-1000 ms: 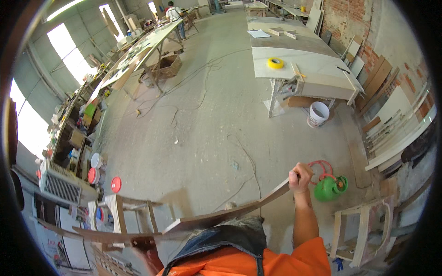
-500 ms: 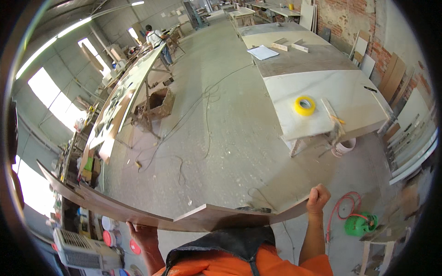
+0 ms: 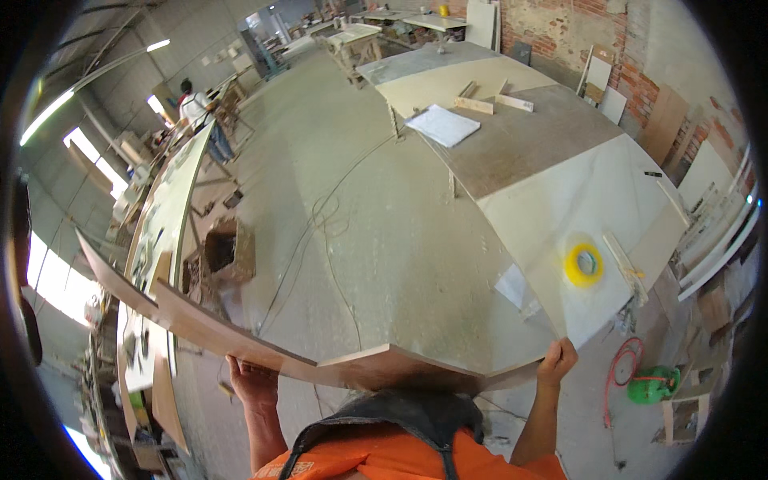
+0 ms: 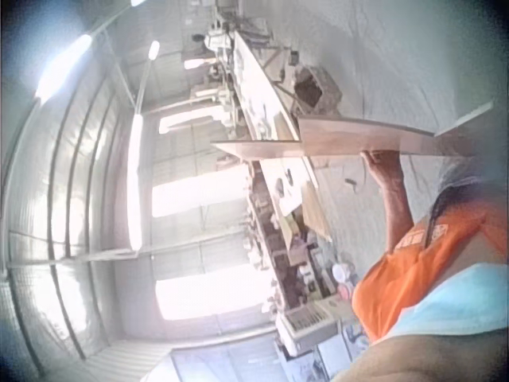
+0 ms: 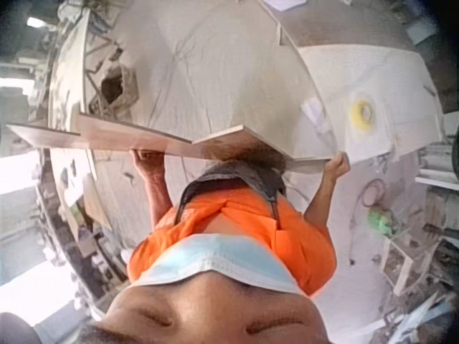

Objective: The person aligns and places several brown wooden pieces onto a white board, then retrieves a long thin strip and positions it along the edge. The person later uses a handheld power sander to smooth the edges of a wooden piece.

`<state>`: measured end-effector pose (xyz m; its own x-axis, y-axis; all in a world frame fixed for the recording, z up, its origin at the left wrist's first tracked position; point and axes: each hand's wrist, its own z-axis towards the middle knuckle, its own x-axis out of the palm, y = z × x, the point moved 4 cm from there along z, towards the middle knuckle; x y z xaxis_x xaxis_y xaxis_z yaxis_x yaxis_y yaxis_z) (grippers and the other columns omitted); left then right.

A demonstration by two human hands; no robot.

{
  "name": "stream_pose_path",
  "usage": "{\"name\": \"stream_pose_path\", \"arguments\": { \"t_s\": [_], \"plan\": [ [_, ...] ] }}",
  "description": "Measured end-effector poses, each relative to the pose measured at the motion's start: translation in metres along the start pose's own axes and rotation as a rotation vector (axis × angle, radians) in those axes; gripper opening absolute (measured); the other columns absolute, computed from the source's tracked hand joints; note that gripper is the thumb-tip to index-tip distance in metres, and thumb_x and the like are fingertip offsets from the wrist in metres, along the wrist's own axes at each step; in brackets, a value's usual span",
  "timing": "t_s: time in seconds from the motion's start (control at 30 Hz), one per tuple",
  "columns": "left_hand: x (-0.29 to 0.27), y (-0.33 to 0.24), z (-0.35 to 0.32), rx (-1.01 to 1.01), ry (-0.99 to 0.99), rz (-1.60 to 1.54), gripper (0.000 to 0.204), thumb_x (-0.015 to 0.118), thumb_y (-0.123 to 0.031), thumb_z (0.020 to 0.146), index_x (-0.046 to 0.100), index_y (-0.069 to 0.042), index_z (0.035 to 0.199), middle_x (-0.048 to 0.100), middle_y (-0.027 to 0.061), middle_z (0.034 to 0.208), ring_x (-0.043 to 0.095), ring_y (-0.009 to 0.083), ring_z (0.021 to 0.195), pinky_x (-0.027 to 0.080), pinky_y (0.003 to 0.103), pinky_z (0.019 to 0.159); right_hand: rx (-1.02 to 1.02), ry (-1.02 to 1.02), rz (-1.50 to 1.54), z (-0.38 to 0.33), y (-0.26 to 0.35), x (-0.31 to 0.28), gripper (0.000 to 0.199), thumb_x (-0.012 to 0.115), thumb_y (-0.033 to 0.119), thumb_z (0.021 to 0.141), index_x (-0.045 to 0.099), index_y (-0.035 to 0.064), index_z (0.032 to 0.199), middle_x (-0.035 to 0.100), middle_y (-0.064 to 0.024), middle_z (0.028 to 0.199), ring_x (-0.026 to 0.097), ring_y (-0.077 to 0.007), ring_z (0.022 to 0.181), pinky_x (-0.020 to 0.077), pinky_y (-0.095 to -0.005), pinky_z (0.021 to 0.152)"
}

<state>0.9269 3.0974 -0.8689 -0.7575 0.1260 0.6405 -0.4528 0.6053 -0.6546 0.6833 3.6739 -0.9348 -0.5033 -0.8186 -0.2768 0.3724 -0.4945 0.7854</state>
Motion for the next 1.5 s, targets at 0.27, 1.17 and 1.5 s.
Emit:
{"name": "stream_pose_path", "arguments": {
  "t_s": [0.27, 1.17, 1.5],
  "plan": [
    [0.195, 0.004, 0.270, -0.190, 0.111, 0.181, 0.060, 0.051, -0.061, 0.098, 0.052, -0.015, 0.136, 0.054, 0.0043, 0.137, 0.053, 0.0275, 0.124, 0.043, 0.048, 0.104, 0.149, -0.187, -0.260, 0.052, 0.030, 0.166, 0.042, 0.052, 0.023, 0.095, 0.034, -0.0006, 0.066, 0.031, -0.0115, 0.058, 0.030, -0.0219, 0.058, 0.0256, -0.0423, 0.054],
    [0.758, 0.181, 1.068, -0.752, 0.540, 0.450, 0.059, 0.036, -0.055, 0.105, 0.044, -0.014, 0.146, 0.046, 0.0077, 0.151, 0.041, 0.0287, 0.140, 0.031, 0.050, 0.116, 0.421, -0.510, -0.635, 0.334, 0.055, 0.864, 0.048, 0.066, 0.028, 0.092, 0.044, -0.0038, 0.063, 0.039, -0.0172, 0.055, 0.033, -0.0221, 0.052, 0.0302, -0.0426, 0.049],
    [0.946, 0.315, 1.279, -0.836, 0.630, 0.773, 0.055, 0.035, -0.050, 0.107, 0.048, -0.012, 0.144, 0.048, 0.0069, 0.151, 0.043, 0.0284, 0.140, 0.031, 0.051, 0.116, 0.737, -0.554, -0.838, 0.395, -0.010, 1.072, 0.050, 0.064, 0.036, 0.091, 0.055, -0.0048, 0.065, 0.051, -0.0250, 0.060, 0.044, -0.0373, 0.051, 0.0392, -0.0476, 0.053]
  ]
}}
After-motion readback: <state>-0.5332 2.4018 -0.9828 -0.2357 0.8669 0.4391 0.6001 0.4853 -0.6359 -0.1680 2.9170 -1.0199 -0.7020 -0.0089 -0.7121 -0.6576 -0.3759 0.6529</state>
